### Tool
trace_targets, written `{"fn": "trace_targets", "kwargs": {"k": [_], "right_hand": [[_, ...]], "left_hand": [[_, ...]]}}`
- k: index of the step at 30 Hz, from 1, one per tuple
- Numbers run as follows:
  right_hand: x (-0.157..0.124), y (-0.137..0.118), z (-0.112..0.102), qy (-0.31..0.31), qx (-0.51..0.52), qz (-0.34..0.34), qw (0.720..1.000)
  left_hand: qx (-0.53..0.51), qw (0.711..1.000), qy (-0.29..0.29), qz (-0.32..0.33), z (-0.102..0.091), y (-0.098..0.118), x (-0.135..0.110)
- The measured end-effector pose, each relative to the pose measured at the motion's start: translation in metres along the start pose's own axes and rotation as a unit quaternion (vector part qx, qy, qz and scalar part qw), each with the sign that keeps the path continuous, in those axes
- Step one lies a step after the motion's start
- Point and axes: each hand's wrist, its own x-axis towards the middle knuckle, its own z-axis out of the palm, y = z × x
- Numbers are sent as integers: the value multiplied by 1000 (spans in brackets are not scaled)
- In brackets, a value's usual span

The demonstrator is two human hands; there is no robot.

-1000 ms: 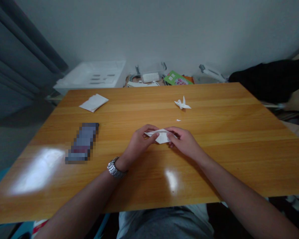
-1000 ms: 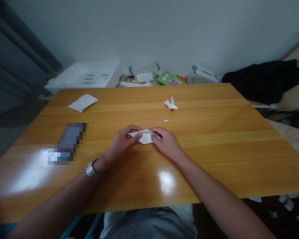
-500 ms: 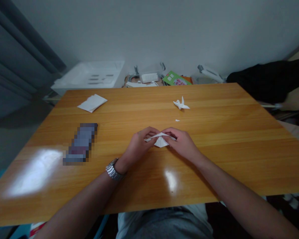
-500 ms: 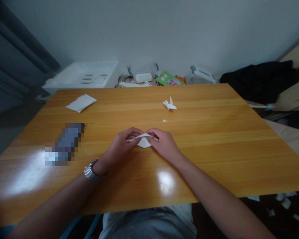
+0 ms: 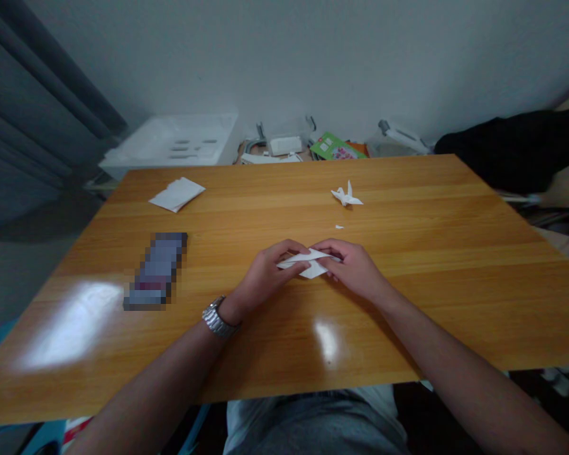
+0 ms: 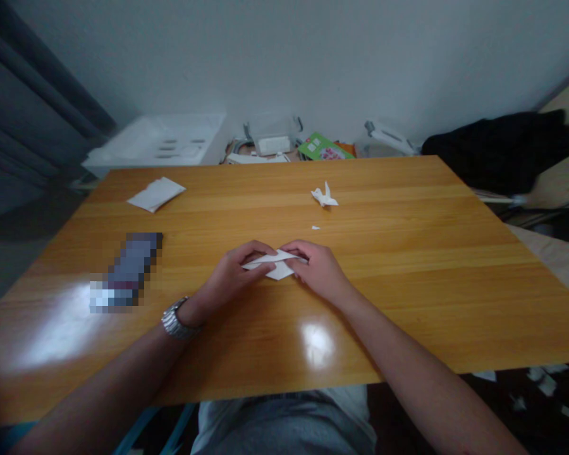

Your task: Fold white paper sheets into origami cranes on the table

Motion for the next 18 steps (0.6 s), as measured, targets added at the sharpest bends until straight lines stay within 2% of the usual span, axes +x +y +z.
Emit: {"fn": "trace_targets", "kwargs": {"k": [6,18], "right_hand": [[-1,-1,-3,-31,58,27,997],[-2,-7,-7,-41,97,10,994]], "left_hand": [[0,1000,18,3,1,4,-2],[-6,998,55,14,2,6,0]]}}
